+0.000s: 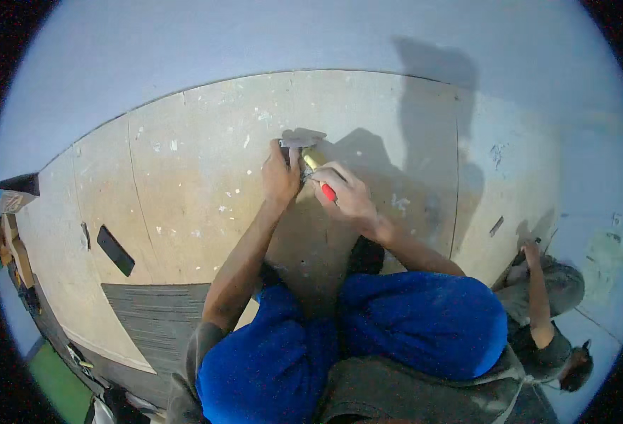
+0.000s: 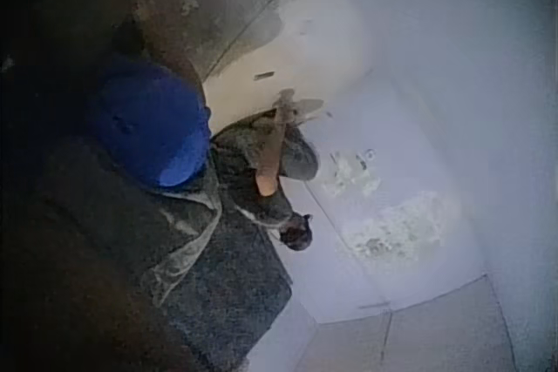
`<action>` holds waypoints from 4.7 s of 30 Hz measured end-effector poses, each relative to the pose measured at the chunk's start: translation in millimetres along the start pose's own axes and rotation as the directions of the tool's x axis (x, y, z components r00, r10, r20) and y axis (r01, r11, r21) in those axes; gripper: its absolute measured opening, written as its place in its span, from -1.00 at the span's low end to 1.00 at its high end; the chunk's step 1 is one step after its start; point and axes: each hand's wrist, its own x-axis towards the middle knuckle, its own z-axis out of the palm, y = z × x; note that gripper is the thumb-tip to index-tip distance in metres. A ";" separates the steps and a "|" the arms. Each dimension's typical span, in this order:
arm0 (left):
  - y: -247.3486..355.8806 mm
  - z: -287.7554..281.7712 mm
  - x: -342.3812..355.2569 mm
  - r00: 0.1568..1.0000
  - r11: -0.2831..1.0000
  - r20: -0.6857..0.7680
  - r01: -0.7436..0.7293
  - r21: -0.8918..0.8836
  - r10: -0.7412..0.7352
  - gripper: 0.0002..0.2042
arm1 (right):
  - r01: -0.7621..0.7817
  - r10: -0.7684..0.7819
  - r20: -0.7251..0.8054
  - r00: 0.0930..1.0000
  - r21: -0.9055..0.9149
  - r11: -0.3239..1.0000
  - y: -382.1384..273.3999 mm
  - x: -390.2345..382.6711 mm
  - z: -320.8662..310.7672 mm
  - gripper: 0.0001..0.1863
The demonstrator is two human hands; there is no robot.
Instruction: The person applies a white substance to a wall surface using a brush and a smoothing tool before placing the tool into a plastic bag.
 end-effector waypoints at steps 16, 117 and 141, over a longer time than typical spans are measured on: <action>-9.5 -1.6 0.4 0.993 0.995 -0.076 -0.094 -0.026 0.092 -0.70 | -0.165 0.160 -0.080 0.984 -0.069 0.984 6.4 -18.8 -82.0 -0.90; -9.7 -7.1 -42.1 0.987 0.758 0.103 0.160 -0.633 -0.123 -0.60 | -0.632 0.514 0.378 0.770 0.567 0.528 26.6 -50.3 6.3 -0.54; -36.9 3.9 -64.7 0.979 0.842 0.117 -0.079 -0.534 0.166 -0.66 | -0.511 0.623 0.039 0.782 0.612 0.603 65.4 -60.0 86.1 -0.48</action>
